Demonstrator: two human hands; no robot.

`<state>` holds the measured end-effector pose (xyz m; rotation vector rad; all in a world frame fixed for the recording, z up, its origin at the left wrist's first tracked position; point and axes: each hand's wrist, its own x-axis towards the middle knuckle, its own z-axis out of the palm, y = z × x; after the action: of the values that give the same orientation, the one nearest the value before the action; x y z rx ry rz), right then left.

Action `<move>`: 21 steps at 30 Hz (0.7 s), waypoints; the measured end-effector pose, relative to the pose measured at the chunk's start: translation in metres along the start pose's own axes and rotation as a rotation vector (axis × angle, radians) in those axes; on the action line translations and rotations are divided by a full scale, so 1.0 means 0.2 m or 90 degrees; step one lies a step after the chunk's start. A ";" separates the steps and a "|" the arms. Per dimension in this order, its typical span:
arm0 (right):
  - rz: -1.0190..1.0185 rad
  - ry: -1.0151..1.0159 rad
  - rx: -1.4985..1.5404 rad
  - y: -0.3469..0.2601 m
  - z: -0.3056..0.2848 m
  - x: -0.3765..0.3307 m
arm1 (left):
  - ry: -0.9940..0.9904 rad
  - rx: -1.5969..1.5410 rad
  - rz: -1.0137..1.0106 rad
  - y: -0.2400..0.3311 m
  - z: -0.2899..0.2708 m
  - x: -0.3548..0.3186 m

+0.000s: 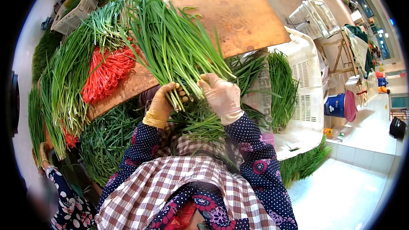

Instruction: The person bundles bunches of green chives by hand, securing them with red rubber bands, and then places the finished bundles into a large white plastic crate.

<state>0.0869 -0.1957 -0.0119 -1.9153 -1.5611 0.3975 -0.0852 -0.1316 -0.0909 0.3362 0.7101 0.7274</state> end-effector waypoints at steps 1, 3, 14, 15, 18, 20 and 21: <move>-0.002 -0.044 -0.076 -0.04 -0.01 0.01 | -0.010 -0.007 -0.005 0.00 0.00 0.00; -0.029 -0.115 -0.126 -0.01 0.04 0.00 | -0.009 -0.016 -0.005 0.01 0.01 -0.01; -0.168 -0.093 -0.113 -0.06 0.14 -0.07 | 0.058 0.094 0.010 0.04 0.07 0.00; -0.160 -0.072 -0.062 -0.04 0.12 -0.05 | 0.058 0.084 0.000 0.05 0.06 0.00; -0.007 -0.076 -0.064 -0.03 0.04 0.01 | 0.063 0.051 -0.011 0.07 0.10 -0.04; -0.014 -0.074 -0.080 -0.03 0.03 0.04 | 0.061 0.051 -0.022 0.10 0.12 -0.07; -0.063 -0.062 -0.094 -0.03 0.04 0.06 | 0.046 0.071 -0.043 0.11 0.09 -0.07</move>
<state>0.0803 -0.1816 -0.0121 -1.9434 -1.7850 0.3449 -0.0909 -0.1268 -0.0598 0.3876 0.8294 0.6403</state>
